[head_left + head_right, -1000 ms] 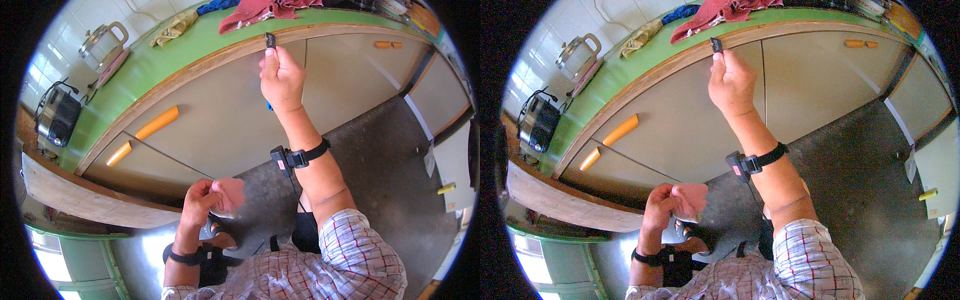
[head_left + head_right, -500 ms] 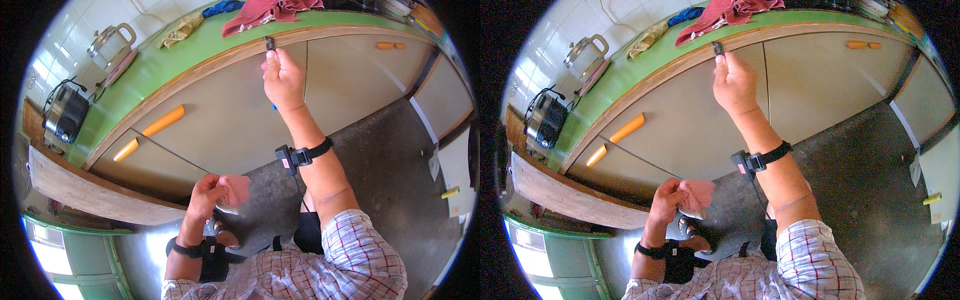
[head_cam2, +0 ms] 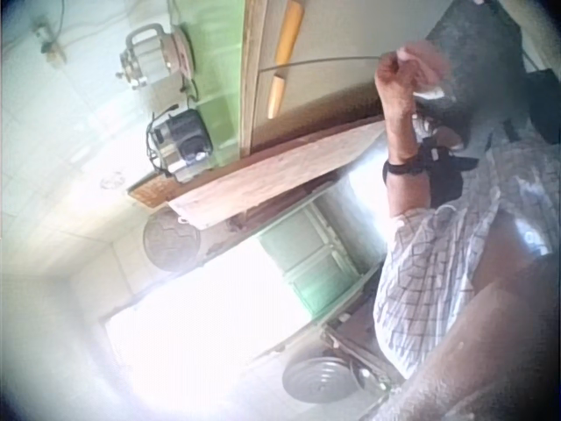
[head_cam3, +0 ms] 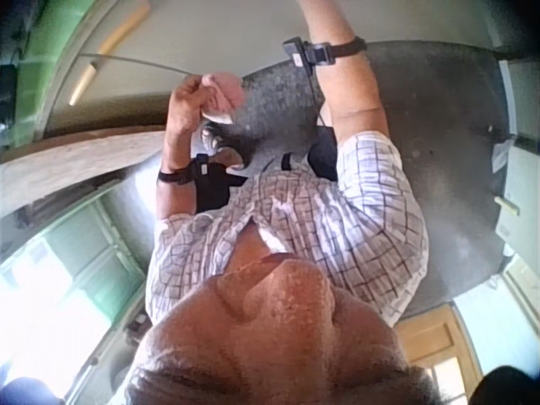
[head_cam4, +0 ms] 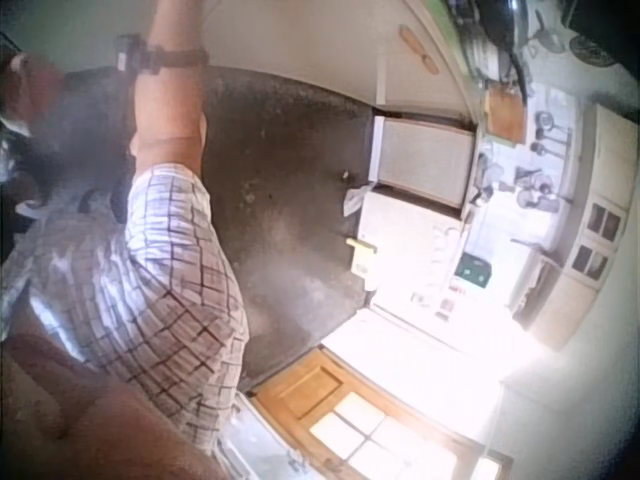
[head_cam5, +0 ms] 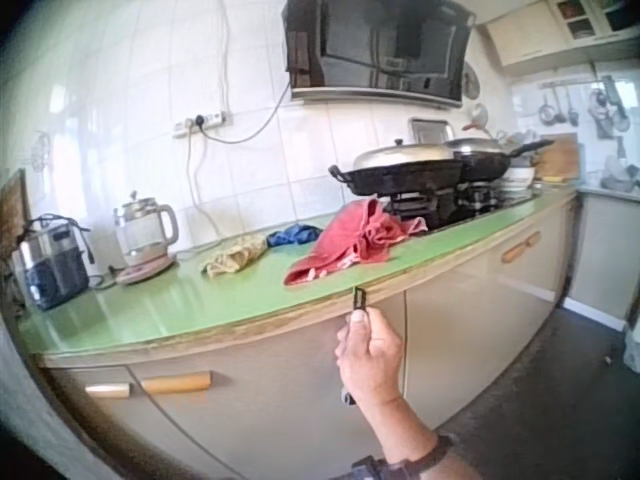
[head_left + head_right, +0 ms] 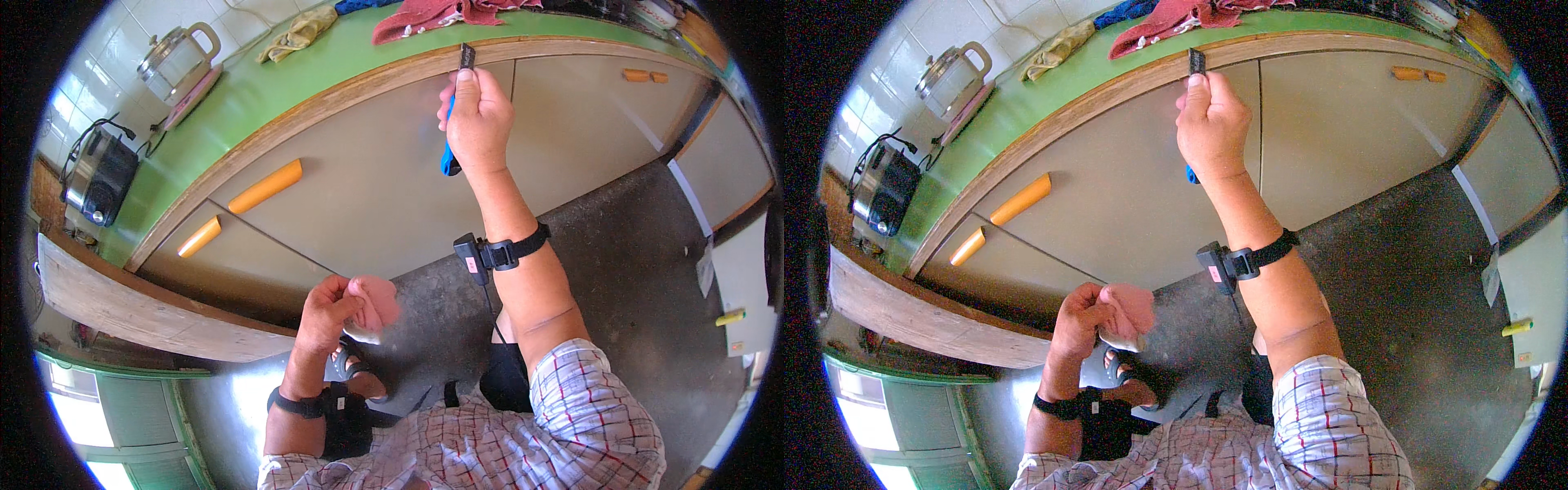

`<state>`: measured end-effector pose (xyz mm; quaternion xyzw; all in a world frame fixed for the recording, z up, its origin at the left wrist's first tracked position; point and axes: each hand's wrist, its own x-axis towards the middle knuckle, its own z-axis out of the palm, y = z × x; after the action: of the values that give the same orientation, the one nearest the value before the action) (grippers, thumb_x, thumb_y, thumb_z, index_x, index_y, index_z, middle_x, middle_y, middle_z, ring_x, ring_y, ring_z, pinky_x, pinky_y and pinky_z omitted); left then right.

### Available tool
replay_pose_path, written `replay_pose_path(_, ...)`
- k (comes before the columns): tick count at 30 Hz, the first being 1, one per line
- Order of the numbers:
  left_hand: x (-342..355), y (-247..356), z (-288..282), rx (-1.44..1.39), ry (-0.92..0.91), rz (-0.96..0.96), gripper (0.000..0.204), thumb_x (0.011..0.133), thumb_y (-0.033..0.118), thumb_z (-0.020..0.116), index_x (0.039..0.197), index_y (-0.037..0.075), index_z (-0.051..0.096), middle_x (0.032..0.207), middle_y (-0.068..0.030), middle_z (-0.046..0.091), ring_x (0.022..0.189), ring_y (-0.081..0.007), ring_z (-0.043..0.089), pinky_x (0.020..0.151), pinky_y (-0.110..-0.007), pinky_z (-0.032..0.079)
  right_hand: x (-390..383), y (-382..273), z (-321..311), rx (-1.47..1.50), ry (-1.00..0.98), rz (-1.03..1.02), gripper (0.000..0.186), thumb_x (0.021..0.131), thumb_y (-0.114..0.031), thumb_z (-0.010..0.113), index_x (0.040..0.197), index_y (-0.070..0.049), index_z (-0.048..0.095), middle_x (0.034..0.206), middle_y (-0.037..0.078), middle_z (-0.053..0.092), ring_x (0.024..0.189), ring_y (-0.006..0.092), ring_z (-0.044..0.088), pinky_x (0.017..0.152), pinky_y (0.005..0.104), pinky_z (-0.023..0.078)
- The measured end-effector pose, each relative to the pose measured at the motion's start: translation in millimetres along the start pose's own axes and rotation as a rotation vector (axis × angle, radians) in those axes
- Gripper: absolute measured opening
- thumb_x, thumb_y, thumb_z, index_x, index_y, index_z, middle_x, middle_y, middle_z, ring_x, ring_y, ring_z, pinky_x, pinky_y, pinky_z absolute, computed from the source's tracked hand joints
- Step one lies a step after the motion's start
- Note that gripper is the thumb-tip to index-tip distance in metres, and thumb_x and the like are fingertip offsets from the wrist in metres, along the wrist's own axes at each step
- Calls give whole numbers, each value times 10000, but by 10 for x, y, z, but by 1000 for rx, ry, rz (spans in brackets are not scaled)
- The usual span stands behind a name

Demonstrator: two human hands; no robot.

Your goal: Repairing the edge of a kitchen cabinet using a utility knife and cloth.

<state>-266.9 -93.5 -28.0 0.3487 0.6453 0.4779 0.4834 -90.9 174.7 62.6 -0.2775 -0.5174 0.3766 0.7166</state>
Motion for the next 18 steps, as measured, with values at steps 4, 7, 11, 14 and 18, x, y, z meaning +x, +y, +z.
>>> replay_pose_path(4, -26, 52, 58, -4, 35, 0, 193, 856, 50, 652, 1020, -49, 632, 884, -37, 640, 803, -119, 589, 720, -268, 486, 27, 80, 27, -177, 18, -146, 237, 1002, -185, 563, 827, -33, 610, 654, 97, 655, 565, 245, 646, 540, 377, 488)
replay_pose_path(7, -50, -8, 13, 39, 25, -9, 224, 837, 41, 644, 1042, -48, 626, 932, -84, 670, 838, -166, 619, 746, -300, 512, 3, 82, 77, -172, 31, -172, 248, 993, -178, 569, 787, -41, 593, 666, 114, 659, 601, 297, 656, 565, 402, 494)
replay_pose_path(11, -155, -17, 6, 26, 36, -11, 227, 818, 28, 648, 1031, -50, 631, 925, -83, 670, 837, -168, 622, 744, -302, 512, -13, 102, 68, -263, 45, -242, 238, 990, -164, 568, 789, -38, 587, 669, 115, 663, 603, 293, 664, 566, 401, 500)
replay_pose_path(14, -205, -32, -68, -16, 28, -8, 198, 837, 14, 652, 1021, -57, 628, 898, -51, 641, 810, -133, 594, 712, -275, 487, -31, 97, 84, -276, 48, -272, 221, 985, -148, 570, 794, -37, 584, 669, 119, 662, 604, 300, 664, 564, 401, 502)
replay_pose_path(18, -209, -43, -90, -84, 14, -14, 196, 830, 1, 650, 1016, -57, 633, 894, -50, 644, 798, -133, 598, 704, -272, 493, -23, 121, 76, -238, 48, -297, 179, 962, -132, 597, 812, -36, 583, 672, 127, 656, 603, 320, 656, 557, 406, 499)
